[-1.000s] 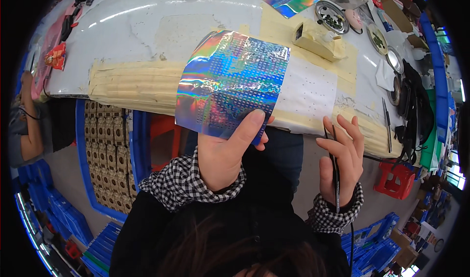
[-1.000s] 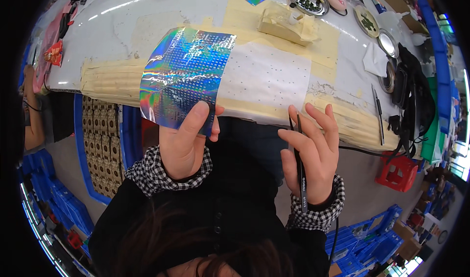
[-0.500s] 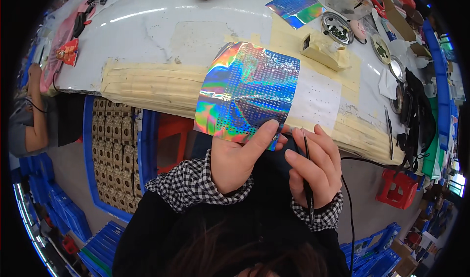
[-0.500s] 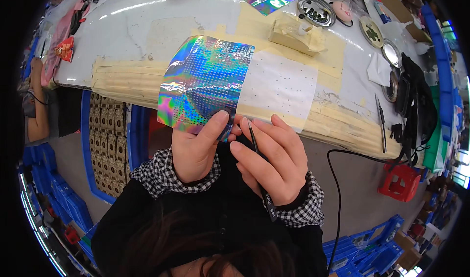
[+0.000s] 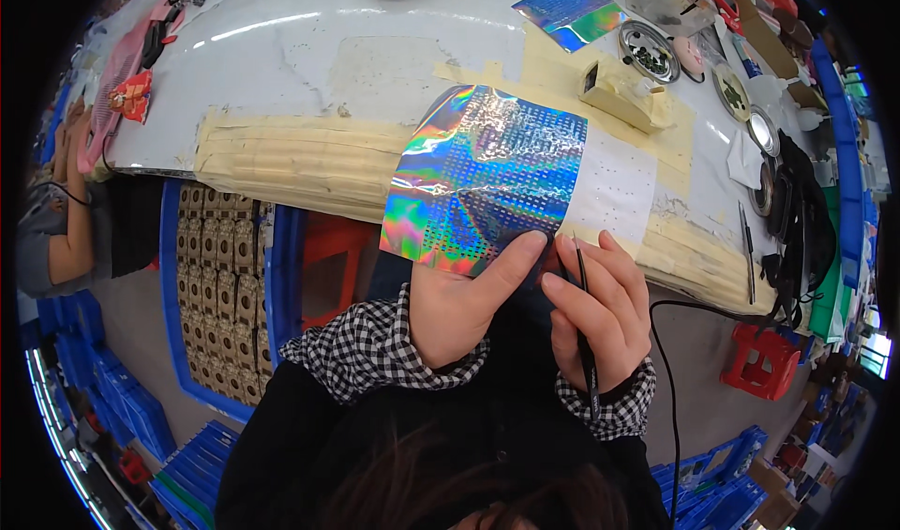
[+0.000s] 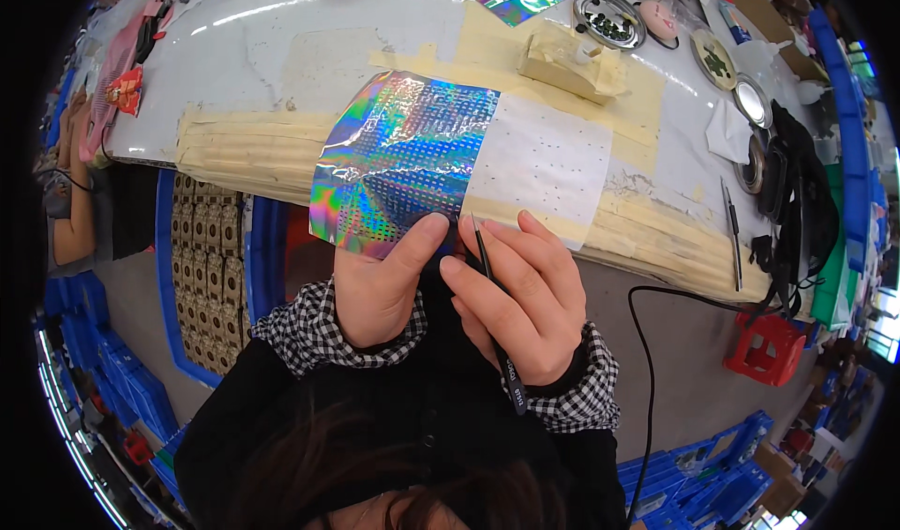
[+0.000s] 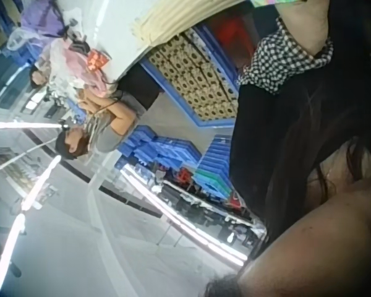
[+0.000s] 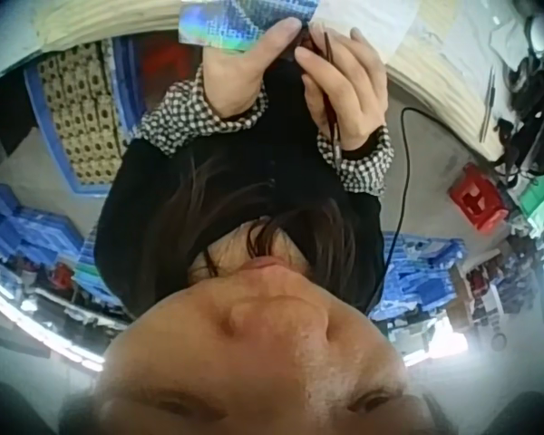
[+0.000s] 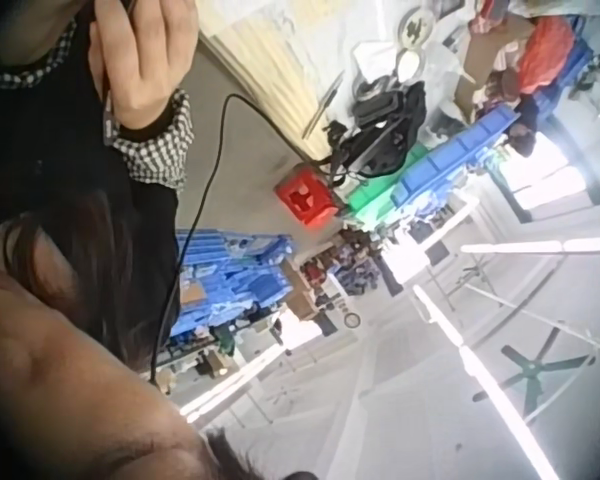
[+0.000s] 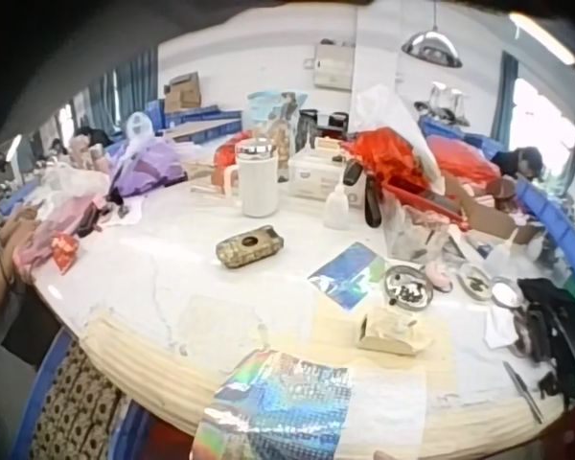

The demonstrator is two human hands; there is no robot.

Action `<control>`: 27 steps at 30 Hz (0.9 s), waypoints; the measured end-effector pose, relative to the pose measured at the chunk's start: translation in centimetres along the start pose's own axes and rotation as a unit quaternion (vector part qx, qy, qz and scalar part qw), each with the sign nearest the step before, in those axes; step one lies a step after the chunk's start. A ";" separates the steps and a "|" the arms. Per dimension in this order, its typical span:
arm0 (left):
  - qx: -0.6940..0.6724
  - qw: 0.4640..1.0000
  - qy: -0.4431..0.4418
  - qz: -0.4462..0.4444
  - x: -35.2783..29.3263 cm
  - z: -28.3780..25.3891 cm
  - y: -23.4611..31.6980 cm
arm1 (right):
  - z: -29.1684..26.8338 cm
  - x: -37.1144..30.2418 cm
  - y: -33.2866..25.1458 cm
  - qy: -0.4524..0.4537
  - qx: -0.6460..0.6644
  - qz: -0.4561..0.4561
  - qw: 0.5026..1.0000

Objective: Assembling and detailing small toy tank models with holographic sheets using tweezers at a workbench.

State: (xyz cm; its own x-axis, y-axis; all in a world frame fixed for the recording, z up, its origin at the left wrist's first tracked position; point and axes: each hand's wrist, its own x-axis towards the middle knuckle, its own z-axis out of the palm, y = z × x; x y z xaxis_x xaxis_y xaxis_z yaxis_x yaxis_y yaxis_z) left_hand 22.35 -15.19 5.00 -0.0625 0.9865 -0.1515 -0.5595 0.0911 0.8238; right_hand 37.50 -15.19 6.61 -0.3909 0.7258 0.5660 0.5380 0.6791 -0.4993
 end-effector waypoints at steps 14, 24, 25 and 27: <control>0.021 0.999 -0.020 0.025 0.3 -0.1 0.0 | -0.2 0.4 0.1 -0.015 0.018 0.009 1.000; 0.007 0.999 -0.019 0.027 0.3 0.0 -0.1 | 0.2 -0.2 0.2 -0.003 0.022 -0.012 1.000; 0.004 1.000 -0.015 0.022 0.3 0.1 -0.1 | 0.2 -0.2 0.2 -0.003 0.021 -0.014 1.000; -0.006 1.000 -0.011 0.019 0.3 0.1 -0.1 | 0.2 -0.2 0.2 -0.005 0.016 -0.016 1.000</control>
State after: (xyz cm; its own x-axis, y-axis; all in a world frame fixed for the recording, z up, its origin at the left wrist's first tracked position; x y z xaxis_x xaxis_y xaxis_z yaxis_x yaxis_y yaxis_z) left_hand 22.47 -14.87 4.95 -0.0656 0.9919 -0.1086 -0.5673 0.0524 0.8219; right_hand 37.54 -15.14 6.25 -0.4146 0.7042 0.5764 0.5010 0.7054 -0.5014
